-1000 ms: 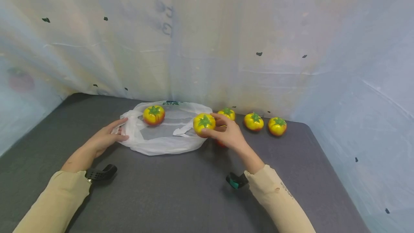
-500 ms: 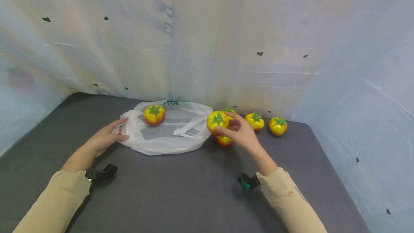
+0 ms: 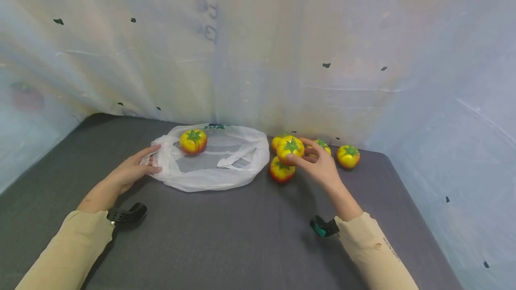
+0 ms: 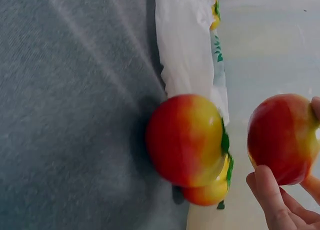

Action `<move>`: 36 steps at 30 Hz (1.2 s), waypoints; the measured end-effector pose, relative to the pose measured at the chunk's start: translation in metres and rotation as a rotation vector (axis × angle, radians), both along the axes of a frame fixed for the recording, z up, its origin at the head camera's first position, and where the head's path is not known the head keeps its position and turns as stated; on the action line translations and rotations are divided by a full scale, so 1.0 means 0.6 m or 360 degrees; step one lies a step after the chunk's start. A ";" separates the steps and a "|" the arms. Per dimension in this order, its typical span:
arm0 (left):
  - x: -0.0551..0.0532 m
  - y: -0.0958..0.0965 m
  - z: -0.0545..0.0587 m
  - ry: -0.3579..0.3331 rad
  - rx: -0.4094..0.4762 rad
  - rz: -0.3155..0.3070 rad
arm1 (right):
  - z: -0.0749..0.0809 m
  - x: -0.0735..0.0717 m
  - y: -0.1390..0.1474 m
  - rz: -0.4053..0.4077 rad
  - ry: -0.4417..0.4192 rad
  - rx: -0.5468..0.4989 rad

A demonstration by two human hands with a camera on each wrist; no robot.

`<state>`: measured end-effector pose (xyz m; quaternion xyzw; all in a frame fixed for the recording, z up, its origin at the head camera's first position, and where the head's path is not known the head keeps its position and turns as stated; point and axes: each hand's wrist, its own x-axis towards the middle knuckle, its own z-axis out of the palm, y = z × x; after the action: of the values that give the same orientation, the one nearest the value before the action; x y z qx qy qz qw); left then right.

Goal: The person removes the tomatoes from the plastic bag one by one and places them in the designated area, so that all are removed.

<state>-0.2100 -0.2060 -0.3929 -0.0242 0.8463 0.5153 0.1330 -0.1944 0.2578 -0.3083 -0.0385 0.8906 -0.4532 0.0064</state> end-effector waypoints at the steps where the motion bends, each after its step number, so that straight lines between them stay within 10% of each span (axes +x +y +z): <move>1: 0.000 0.000 0.000 -0.0002 0.0003 0.0004 | -0.002 0.000 0.003 -0.0016 0.0001 -0.0013; 36: -0.001 0.004 0.003 -0.0027 -0.0006 0.0023 | -0.061 0.007 0.067 -0.0254 -0.0163 0.0239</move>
<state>-0.2103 -0.2034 -0.3911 -0.0349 0.8459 0.5143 0.1364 -0.1904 0.2978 -0.3451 0.0563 0.9207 -0.3857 0.0186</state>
